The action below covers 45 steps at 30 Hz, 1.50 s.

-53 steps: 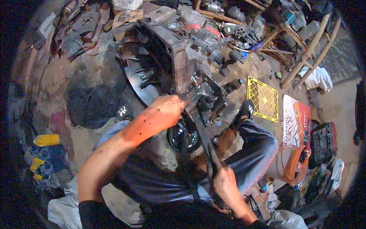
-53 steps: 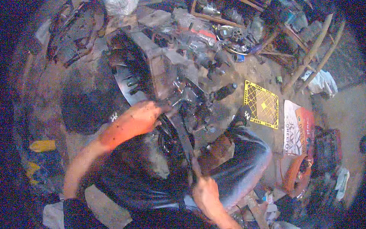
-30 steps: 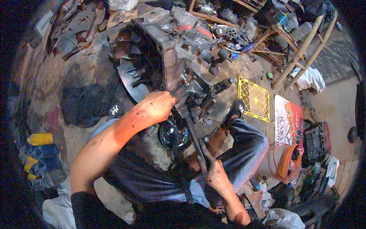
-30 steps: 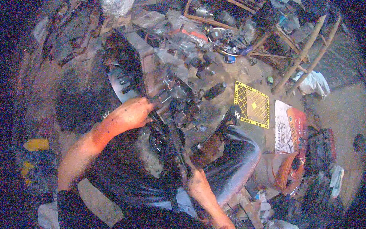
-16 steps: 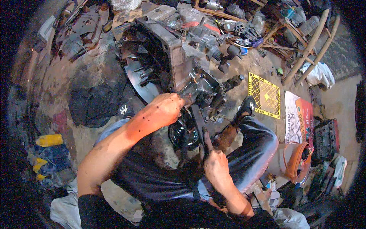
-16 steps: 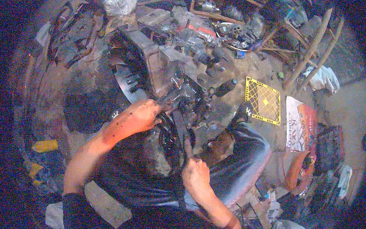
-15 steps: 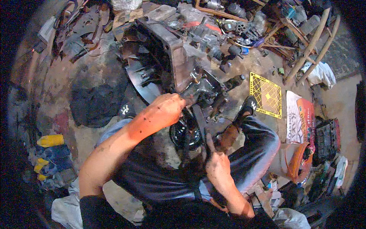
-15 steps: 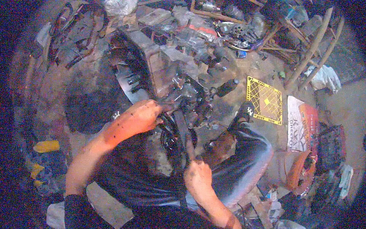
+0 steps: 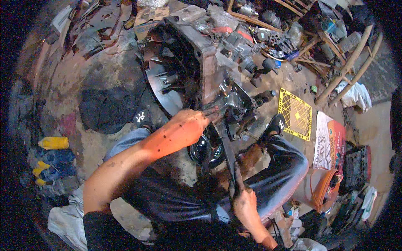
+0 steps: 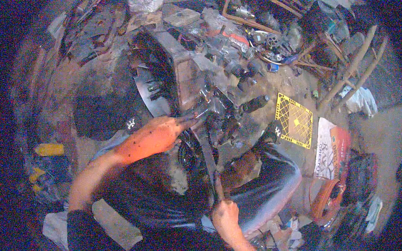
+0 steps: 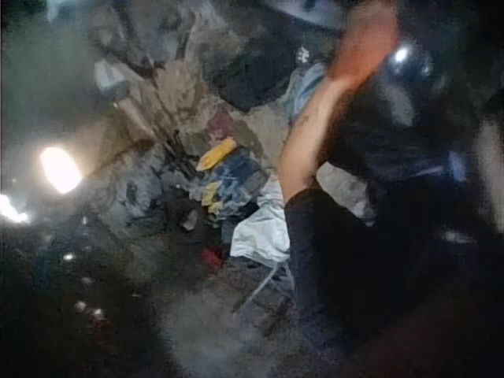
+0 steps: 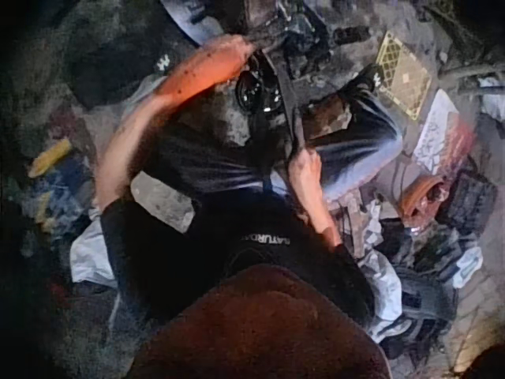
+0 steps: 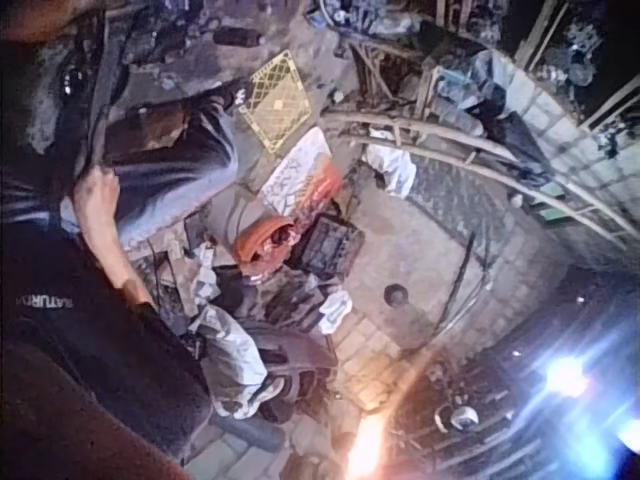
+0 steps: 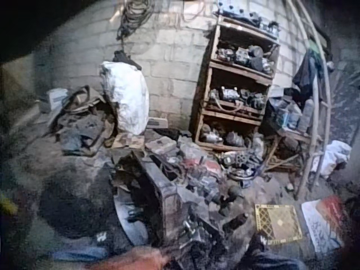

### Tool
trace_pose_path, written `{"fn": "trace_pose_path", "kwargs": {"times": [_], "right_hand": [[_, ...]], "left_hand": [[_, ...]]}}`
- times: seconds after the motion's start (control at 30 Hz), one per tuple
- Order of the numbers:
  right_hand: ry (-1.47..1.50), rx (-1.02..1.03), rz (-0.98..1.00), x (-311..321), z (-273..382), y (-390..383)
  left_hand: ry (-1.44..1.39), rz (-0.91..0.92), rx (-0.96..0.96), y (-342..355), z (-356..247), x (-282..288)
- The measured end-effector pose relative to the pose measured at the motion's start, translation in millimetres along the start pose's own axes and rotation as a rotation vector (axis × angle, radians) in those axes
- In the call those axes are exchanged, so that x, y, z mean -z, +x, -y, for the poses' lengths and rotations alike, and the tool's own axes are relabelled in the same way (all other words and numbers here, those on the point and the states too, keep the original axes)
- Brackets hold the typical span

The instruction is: The person sits on the floor and uses a hand tool to scrape residue off the surface of a metal transmission housing.

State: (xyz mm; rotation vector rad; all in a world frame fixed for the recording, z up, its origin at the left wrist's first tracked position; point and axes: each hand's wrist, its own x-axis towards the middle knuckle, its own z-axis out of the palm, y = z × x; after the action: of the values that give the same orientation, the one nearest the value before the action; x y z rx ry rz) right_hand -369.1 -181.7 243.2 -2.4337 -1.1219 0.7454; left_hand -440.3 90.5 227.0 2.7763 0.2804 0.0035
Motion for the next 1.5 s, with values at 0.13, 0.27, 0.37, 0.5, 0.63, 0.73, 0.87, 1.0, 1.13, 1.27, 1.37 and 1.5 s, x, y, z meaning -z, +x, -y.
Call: {"fn": "trace_pose_path", "kwargs": {"times": [0.13,0.27,0.37,0.5,0.63,0.73,0.87,1.0,1.13,1.27,1.37,1.5], "right_hand": [[-0.082,0.064,-0.017,-6,4,39],[0.195,-0.044,0.128,50,57,33],[0.183,0.115,-0.074,43,46,11],[-0.015,0.239,0.026,9,55,44],[-0.107,0.138,-0.083,-14,56,83],[-0.185,0.049,-0.091,-27,67,59],[-0.080,0.123,-0.113,-30,49,63],[-0.241,-0.020,-0.168,-38,84,96],[-0.145,-0.087,-0.047,-35,91,58],[-0.125,0.141,-0.211,-29,65,111],[-0.127,0.062,-0.253,-37,82,96],[-0.054,0.129,-0.278,-39,55,68]], "left_hand": [[0.044,-0.058,-0.020,-3,-4,18],[0.034,-0.178,-0.007,-16,4,25],[0.018,0.058,0.047,-19,10,38],[0.043,-0.047,0.038,-23,26,33],[-0.032,0.029,0.020,-17,30,29],[0.001,0.150,0.006,-14,24,25],[-0.049,0.197,0.000,-16,16,24],[-0.038,0.191,-0.007,-11,11,21],[-0.039,0.351,0.107,-6,6,30],[-0.016,0.481,0.131,0,11,32],[-0.069,0.253,0.128,-5,18,26],[-0.026,0.177,0.145,8,17,35]]}}
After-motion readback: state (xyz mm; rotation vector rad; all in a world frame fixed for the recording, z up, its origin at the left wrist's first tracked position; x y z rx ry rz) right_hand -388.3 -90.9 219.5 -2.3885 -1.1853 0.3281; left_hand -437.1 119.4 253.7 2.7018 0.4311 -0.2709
